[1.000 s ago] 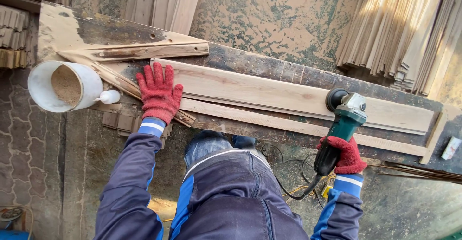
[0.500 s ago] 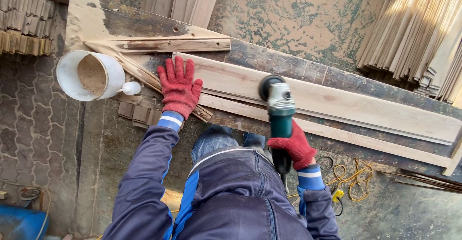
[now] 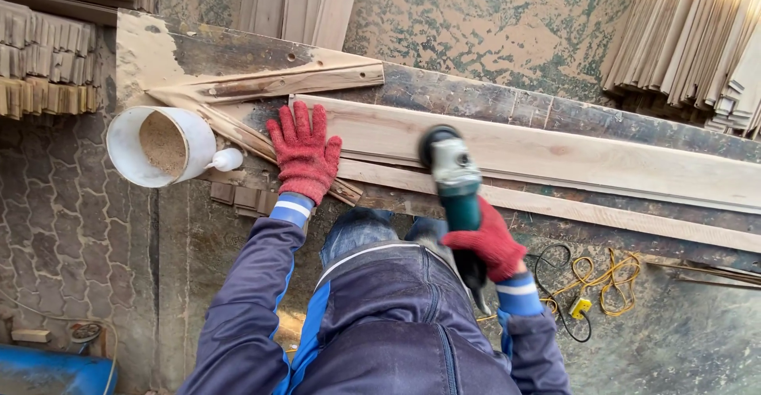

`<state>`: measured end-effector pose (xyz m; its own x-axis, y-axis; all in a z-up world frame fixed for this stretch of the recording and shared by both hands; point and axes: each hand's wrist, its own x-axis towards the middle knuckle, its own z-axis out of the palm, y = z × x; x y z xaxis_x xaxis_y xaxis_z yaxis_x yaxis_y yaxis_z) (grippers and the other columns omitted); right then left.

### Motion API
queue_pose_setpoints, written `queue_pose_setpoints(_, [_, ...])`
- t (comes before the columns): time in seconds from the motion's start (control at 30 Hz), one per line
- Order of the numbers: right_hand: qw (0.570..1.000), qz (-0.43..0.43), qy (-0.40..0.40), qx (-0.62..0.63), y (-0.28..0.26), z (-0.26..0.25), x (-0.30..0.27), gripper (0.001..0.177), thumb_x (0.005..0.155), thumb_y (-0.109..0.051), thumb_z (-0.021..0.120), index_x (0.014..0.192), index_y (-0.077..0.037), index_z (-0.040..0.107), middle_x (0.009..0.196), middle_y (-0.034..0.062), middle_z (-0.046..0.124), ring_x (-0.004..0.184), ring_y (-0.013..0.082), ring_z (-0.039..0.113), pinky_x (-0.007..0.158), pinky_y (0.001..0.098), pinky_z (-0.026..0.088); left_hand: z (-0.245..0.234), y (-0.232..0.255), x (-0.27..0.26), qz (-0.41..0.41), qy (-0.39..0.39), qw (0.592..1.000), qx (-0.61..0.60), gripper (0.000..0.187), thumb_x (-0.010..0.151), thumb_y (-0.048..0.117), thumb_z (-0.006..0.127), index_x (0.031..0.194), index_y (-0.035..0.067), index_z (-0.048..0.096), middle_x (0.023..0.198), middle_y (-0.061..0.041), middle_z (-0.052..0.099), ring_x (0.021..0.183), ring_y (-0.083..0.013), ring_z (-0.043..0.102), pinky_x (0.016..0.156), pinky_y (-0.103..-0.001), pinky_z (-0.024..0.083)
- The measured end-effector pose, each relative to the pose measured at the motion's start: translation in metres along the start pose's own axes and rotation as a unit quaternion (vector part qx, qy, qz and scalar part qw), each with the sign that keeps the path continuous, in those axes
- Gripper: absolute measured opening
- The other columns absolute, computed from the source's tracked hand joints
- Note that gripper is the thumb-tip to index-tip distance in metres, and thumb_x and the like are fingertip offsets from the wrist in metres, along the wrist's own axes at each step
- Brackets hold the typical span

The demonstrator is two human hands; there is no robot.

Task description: The recorder is using an angle grinder equipped with a sanding disc to sand several wooden planks on a workbench.

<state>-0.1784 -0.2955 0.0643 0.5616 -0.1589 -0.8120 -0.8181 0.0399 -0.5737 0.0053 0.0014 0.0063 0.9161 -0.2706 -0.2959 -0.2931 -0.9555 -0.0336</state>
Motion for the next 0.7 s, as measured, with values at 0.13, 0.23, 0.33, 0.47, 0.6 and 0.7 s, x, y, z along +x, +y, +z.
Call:
queue_pose_setpoints(0.13, [0.981, 0.015, 0.126, 0.146, 0.026, -0.050, -0.022, 0.060, 0.052, -0.001, 0.094, 0.106, -0.006, 0.067, 0.084, 0.0185, 0.067, 0.078, 0.0336, 0.067, 0.073, 0.0445, 0.053, 0.000, -0.001, -0.001, 0.007, 0.011, 1.000, -0.006, 0.071, 0.101, 0.053, 0.044, 0.159, 0.012, 0.041, 0.166, -0.024, 0.031, 0.155, -0.0454, 0.018, 0.125, -0.065, 0.004])
queue_pose_setpoints(0.23, [0.955, -0.008, 0.154, 0.253, 0.051, -0.100, -0.029, 0.036, 0.068, 0.001, 0.081, 0.101, -0.005, 0.068, 0.084, 0.0210, 0.071, 0.074, 0.0327, 0.072, 0.073, 0.0439, 0.058, 0.003, -0.001, -0.001, 0.014, 0.026, 0.999, -0.011, 0.071, 0.100, 0.051, 0.048, 0.158, 0.010, 0.042, 0.164, -0.025, 0.033, 0.154, -0.0469, 0.019, 0.124, -0.066, 0.005])
queue_pose_setpoints(0.33, [0.946, -0.026, 0.178, 0.271, 0.078, -0.135, -0.022, 0.042, 0.070, -0.003, 0.077, 0.109, -0.008, 0.064, 0.088, 0.0232, 0.070, 0.077, 0.0364, 0.073, 0.073, 0.0463, 0.059, 0.014, -0.004, 0.000, 0.018, 0.035, 0.999, -0.006, 0.073, 0.100, 0.052, 0.046, 0.159, 0.010, 0.041, 0.165, -0.025, 0.033, 0.154, -0.0466, 0.018, 0.125, -0.066, 0.004])
queue_pose_setpoints(0.47, [0.939, -0.015, 0.184, 0.289, 0.073, -0.127, -0.015, 0.039, 0.070, 0.000, 0.077, 0.106, -0.006, 0.063, 0.087, 0.0242, 0.070, 0.075, 0.0365, 0.073, 0.072, 0.0465, 0.060, 0.027, -0.012, 0.002, 0.027, 0.039, 0.999, -0.009, 0.072, 0.102, 0.051, 0.045, 0.159, 0.008, 0.040, 0.165, -0.027, 0.030, 0.154, -0.0480, 0.017, 0.126, -0.064, 0.004])
queue_pose_setpoints(0.6, [0.959, -0.019, 0.156, 0.234, 0.033, -0.076, -0.007, 0.048, 0.058, 0.002, 0.085, 0.102, -0.005, 0.068, 0.083, 0.0216, 0.070, 0.073, 0.0342, 0.072, 0.069, 0.0471, 0.059, 0.046, -0.049, 0.009, 0.097, 0.162, 0.975, -0.120, 0.064, 0.099, 0.033, 0.060, 0.157, 0.012, 0.045, 0.160, -0.024, 0.040, 0.144, -0.0460, 0.039, 0.122, -0.057, 0.027])
queue_pose_setpoints(0.7, [0.986, -0.012, 0.103, 0.128, 0.000, -0.032, -0.001, 0.069, 0.047, -0.005, 0.095, 0.111, -0.009, 0.070, 0.091, 0.0177, 0.070, 0.085, 0.0314, 0.068, 0.078, 0.0450, 0.055, 0.062, -0.072, 0.016, 0.133, 0.218, 0.942, -0.218, 0.061, 0.097, 0.032, 0.067, 0.152, 0.012, 0.052, 0.156, -0.020, 0.046, 0.137, -0.0405, 0.051, 0.117, -0.050, 0.040])
